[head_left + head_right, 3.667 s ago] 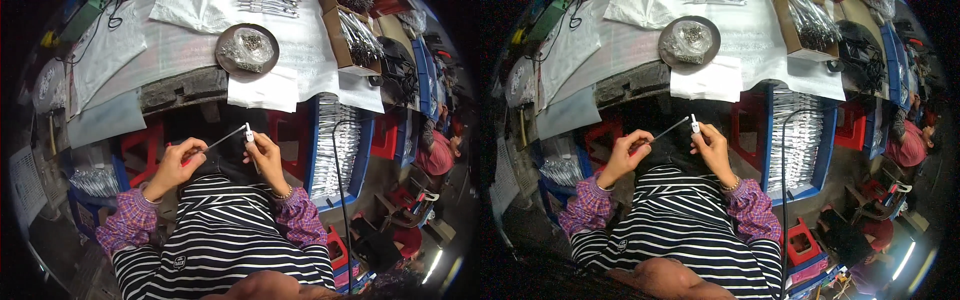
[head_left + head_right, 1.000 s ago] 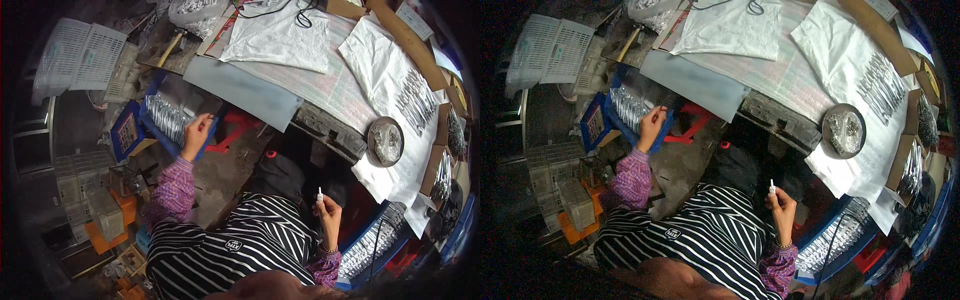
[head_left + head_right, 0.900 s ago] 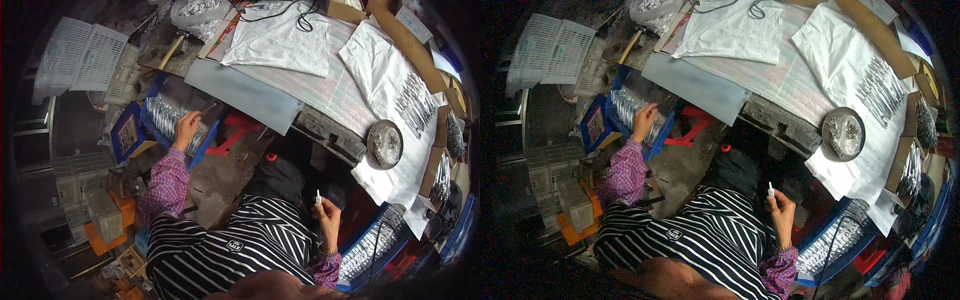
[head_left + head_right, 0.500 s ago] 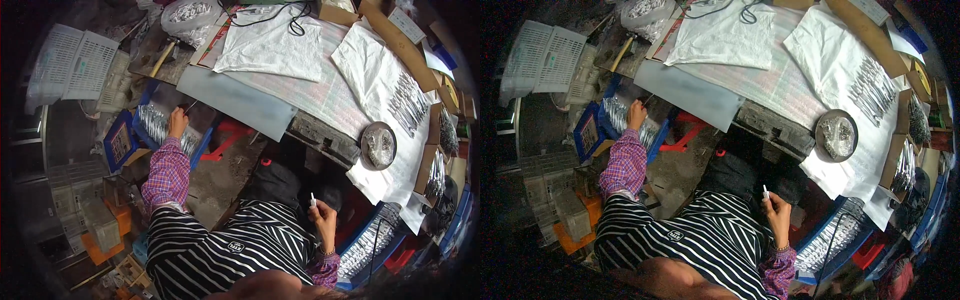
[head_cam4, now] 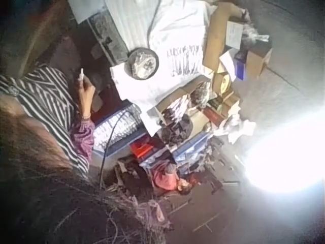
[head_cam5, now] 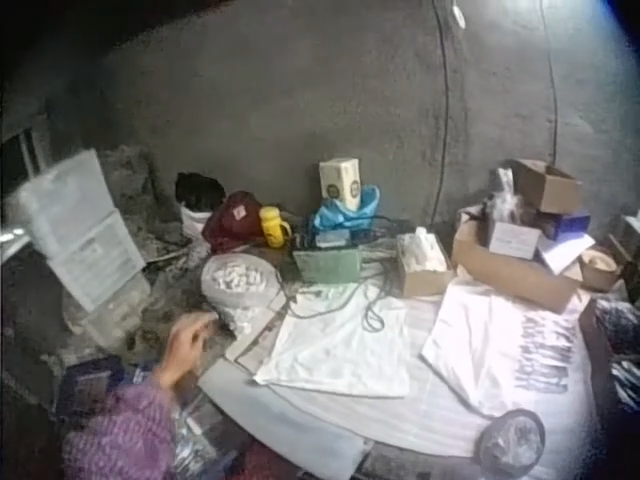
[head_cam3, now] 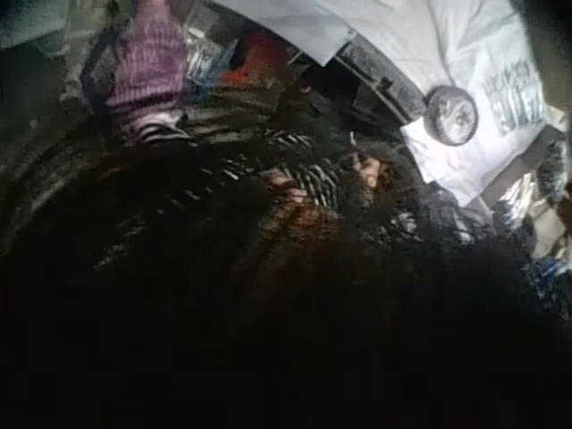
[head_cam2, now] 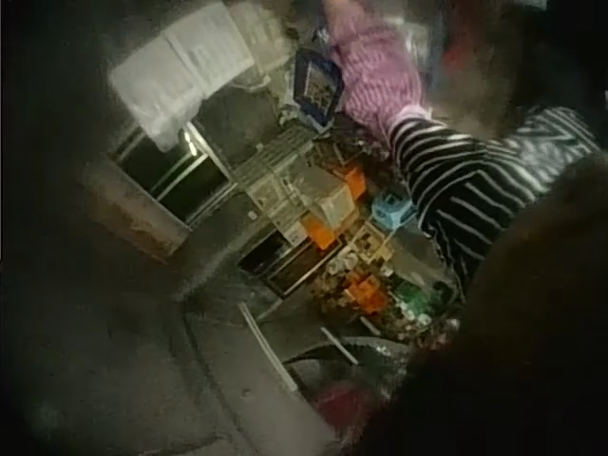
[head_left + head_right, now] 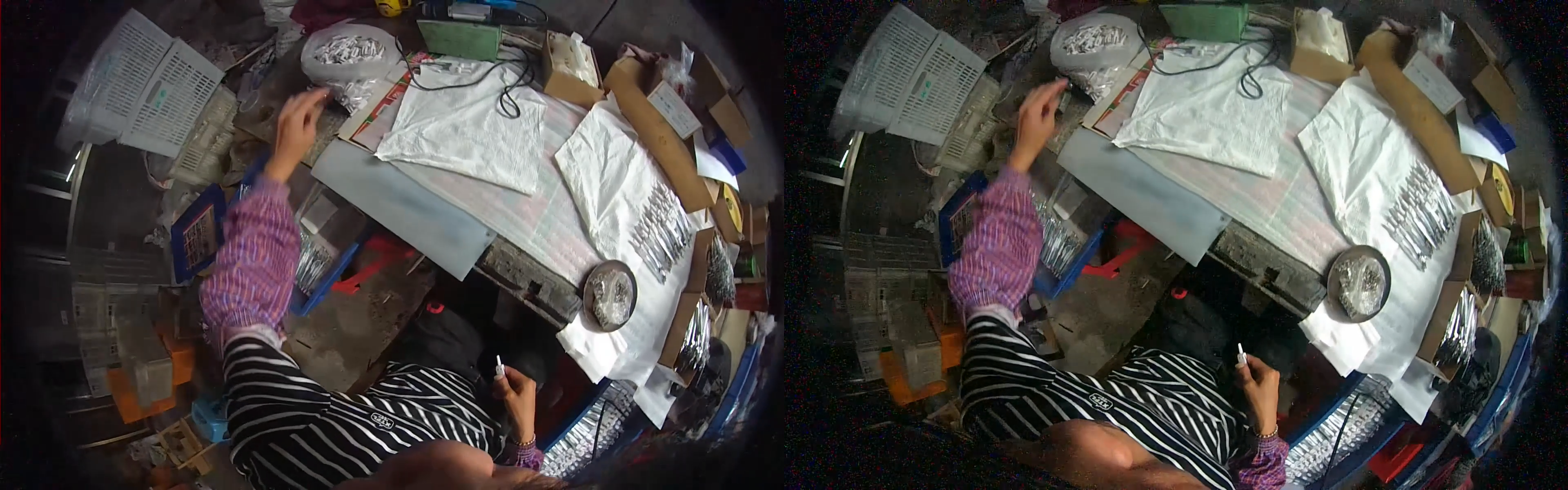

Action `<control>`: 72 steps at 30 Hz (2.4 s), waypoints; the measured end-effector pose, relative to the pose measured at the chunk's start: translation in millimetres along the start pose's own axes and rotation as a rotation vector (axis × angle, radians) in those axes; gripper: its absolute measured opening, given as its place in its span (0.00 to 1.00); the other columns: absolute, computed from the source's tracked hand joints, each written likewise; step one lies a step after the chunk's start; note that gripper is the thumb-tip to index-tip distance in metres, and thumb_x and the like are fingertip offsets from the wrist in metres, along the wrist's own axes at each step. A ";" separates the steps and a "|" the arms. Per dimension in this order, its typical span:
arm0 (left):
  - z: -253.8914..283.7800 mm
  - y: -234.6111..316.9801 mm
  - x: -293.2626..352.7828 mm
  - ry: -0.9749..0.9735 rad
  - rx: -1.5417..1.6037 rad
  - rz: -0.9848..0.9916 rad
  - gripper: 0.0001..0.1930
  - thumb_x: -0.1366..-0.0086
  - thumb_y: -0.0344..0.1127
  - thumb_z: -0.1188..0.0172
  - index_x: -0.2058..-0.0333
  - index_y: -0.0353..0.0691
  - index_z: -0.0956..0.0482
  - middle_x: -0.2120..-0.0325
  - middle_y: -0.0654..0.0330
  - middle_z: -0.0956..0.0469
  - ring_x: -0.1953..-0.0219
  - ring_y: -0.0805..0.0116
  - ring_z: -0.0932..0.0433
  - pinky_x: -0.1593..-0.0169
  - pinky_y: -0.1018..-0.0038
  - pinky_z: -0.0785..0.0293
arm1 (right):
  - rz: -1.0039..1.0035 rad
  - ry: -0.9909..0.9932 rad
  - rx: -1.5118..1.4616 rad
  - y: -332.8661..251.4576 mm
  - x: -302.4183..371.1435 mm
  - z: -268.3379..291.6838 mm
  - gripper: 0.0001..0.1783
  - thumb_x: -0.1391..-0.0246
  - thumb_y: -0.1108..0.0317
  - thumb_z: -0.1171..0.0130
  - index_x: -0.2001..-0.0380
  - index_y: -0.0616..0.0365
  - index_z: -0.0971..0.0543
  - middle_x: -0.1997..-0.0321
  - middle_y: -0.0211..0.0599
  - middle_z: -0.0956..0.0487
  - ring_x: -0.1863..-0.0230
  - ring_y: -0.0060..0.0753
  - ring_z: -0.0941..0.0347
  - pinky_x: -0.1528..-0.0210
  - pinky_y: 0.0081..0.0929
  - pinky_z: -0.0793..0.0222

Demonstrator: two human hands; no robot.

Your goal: Assembling small metal rods with plastic sleeves at a factory workbench.

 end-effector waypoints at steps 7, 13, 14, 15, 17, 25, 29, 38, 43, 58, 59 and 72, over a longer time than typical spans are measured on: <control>-49.0 -68.5 -69.4 -0.021 -0.133 -0.055 0.17 0.49 0.21 0.46 0.58 0.39 0.24 0.60 0.51 0.24 0.55 0.51 0.28 0.51 0.62 0.34 | 0.043 0.085 -0.029 14.0 1.6 -6.8 0.12 0.45 0.69 0.43 0.61 0.67 0.22 0.76 0.28 0.24 0.78 0.15 0.31 0.76 0.15 0.36; -62.8 -50.1 -35.5 -0.138 -0.026 0.093 0.12 0.47 0.22 0.45 0.62 0.36 0.23 0.64 0.53 0.23 0.58 0.51 0.28 0.53 0.62 0.33 | -0.095 0.035 -0.098 -10.2 -3.5 -0.1 0.13 0.45 0.68 0.43 0.60 0.67 0.22 0.76 0.28 0.23 0.76 0.16 0.30 0.74 0.15 0.36; -64.0 -44.9 -30.5 -0.114 0.030 0.010 0.11 0.46 0.22 0.46 0.63 0.35 0.23 0.66 0.52 0.22 0.61 0.51 0.25 0.57 0.65 0.30 | -0.106 0.025 -0.121 -10.3 -5.0 1.1 0.13 0.45 0.68 0.43 0.60 0.67 0.22 0.75 0.29 0.23 0.75 0.16 0.29 0.73 0.15 0.35; -63.0 -43.6 -26.9 -0.108 0.024 0.015 0.11 0.46 0.22 0.46 0.63 0.35 0.23 0.66 0.52 0.22 0.61 0.51 0.25 0.57 0.65 0.30 | -0.101 0.019 -0.116 -10.1 -6.2 2.0 0.13 0.45 0.68 0.43 0.60 0.67 0.22 0.75 0.29 0.23 0.75 0.16 0.29 0.73 0.15 0.35; -59.9 -41.7 -27.6 -0.010 0.209 0.100 0.09 0.45 0.22 0.47 0.65 0.35 0.22 0.71 0.52 0.22 0.67 0.54 0.22 0.64 0.69 0.27 | -0.135 0.013 -0.139 -6.6 -6.9 4.1 0.14 0.45 0.70 0.43 0.59 0.70 0.22 0.74 0.34 0.21 0.75 0.19 0.27 0.72 0.18 0.31; -47.0 -133.2 -109.8 0.244 0.194 0.460 0.09 0.45 0.38 0.41 0.68 0.40 0.18 0.77 0.56 0.20 0.74 0.64 0.20 0.70 0.69 0.29 | -0.255 0.017 -0.201 2.8 -0.6 2.3 0.15 0.46 0.71 0.43 0.58 0.71 0.23 0.73 0.37 0.21 0.74 0.24 0.25 0.71 0.22 0.28; -26.6 -209.1 -69.4 0.091 -0.024 0.824 0.13 0.50 0.44 0.37 0.68 0.45 0.17 0.71 0.54 0.19 0.67 0.56 0.20 0.65 0.64 0.28 | -0.284 -0.175 -0.205 12.1 -0.7 13.5 0.19 0.43 0.64 0.45 0.51 0.63 0.27 0.69 0.36 0.25 0.75 0.28 0.31 0.72 0.25 0.32; -58.4 -157.1 -74.8 -0.144 0.194 1.158 0.20 0.38 0.38 0.42 0.47 0.42 0.27 0.82 0.62 0.27 0.85 0.76 0.36 0.81 0.76 0.41 | -0.295 0.023 -0.322 -15.2 -8.8 3.6 0.10 0.47 0.72 0.42 0.61 0.65 0.23 0.73 0.25 0.23 0.74 0.16 0.30 0.71 0.19 0.32; -31.1 -140.2 -68.1 0.231 0.066 0.492 0.13 0.45 0.38 0.37 0.63 0.39 0.20 0.72 0.57 0.20 0.71 0.65 0.21 0.69 0.74 0.28 | -0.245 -0.053 -0.319 -3.6 -13.0 8.7 0.12 0.45 0.74 0.45 0.59 0.71 0.23 0.74 0.39 0.21 0.77 0.25 0.26 0.73 0.20 0.30; -68.3 -13.1 -45.0 -0.001 0.144 0.051 0.13 0.51 0.19 0.44 0.64 0.33 0.23 0.64 0.52 0.24 0.60 0.53 0.23 0.59 0.69 0.27 | -0.167 -0.046 -0.374 2.4 -0.6 5.0 0.13 0.44 0.73 0.46 0.57 0.71 0.24 0.75 0.36 0.22 0.77 0.23 0.27 0.73 0.19 0.30; -67.2 -11.8 -43.0 0.020 0.144 0.072 0.13 0.51 0.19 0.44 0.64 0.33 0.23 0.65 0.52 0.23 0.61 0.52 0.23 0.60 0.70 0.27 | -0.154 -0.039 -0.385 -3.6 0.3 3.6 0.12 0.45 0.73 0.46 0.59 0.69 0.24 0.76 0.34 0.23 0.78 0.20 0.29 0.74 0.16 0.34; -4.7 7.3 77.2 0.165 0.349 0.379 0.07 0.43 0.29 0.41 0.65 0.36 0.20 0.77 0.58 0.21 0.79 0.79 0.28 0.75 0.79 0.35 | -0.135 -0.081 -0.384 -7.7 -4.4 1.8 0.12 0.44 0.73 0.47 0.59 0.67 0.24 0.77 0.34 0.23 0.80 0.21 0.29 0.75 0.15 0.34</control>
Point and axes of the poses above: each hand's wrist, its own x-axis away from the middle knuckle, its own z-axis out of the back of the hand, y = z × x, the point moved 2 cm from there along -x, towards the middle knuckle
